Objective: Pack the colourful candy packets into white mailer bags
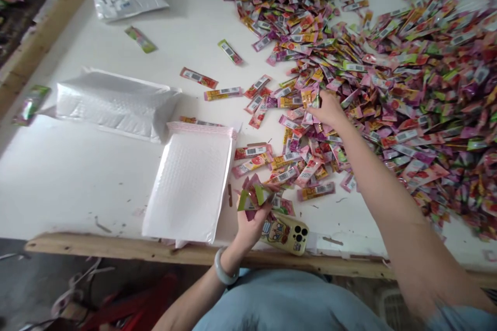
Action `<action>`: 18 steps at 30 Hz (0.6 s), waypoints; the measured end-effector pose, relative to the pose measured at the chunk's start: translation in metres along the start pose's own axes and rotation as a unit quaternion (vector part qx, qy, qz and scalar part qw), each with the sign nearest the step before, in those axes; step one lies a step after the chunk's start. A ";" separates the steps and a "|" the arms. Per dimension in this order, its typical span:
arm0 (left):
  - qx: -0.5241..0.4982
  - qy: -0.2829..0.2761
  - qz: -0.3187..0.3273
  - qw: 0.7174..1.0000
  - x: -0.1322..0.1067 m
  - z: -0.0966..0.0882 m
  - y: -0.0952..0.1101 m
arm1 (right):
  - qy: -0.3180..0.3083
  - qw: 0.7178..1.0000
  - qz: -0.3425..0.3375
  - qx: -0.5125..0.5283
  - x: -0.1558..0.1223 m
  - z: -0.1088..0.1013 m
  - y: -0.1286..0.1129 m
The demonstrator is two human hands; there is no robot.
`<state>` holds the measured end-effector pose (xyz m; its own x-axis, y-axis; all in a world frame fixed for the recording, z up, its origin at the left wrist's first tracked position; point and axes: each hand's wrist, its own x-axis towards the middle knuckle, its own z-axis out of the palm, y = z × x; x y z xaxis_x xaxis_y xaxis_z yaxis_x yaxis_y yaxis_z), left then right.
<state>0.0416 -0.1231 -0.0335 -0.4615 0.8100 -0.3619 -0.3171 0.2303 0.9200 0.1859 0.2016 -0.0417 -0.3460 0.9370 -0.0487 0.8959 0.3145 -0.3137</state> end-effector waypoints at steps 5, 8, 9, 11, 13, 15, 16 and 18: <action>-0.020 -0.006 -0.018 1.000 0.002 0.000 0.002 | 0.017 0.999 -0.004 0.037 -0.006 -0.035 0.019; -0.023 0.004 -0.019 1.000 0.004 0.001 -0.001 | -0.001 0.996 -0.076 0.056 0.004 -0.043 0.006; -0.020 0.020 -0.019 0.999 0.004 0.001 -0.002 | -0.024 0.993 -0.098 0.052 0.010 -0.041 -0.003; -0.012 0.034 -0.021 0.999 0.004 0.001 -0.005 | -0.087 0.988 -0.121 0.031 0.022 -0.033 -0.023; -0.009 0.020 -0.020 1.000 0.004 -0.001 -0.008 | -0.147 0.982 -0.116 -0.011 0.033 -0.024 -0.039; -0.012 0.007 -0.015 1.000 0.005 -0.003 -0.009 | -0.174 0.978 -0.099 -0.054 0.040 -0.018 -0.048; -0.013 0.005 -0.012 1.000 0.005 -0.004 -0.010 | -0.175 0.978 -0.096 -0.065 0.043 -0.016 -0.050; -0.015 -0.001 -0.006 1.000 0.006 -0.005 -0.009 | -0.169 0.977 -0.112 -0.063 0.045 -0.015 -0.051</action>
<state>0.0378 -0.1233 -0.0445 -0.4554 0.8086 -0.3726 -0.3482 0.2234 0.9104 0.1288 0.2303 -0.0132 -0.5903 0.7454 -0.3099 0.8072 0.5419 -0.2342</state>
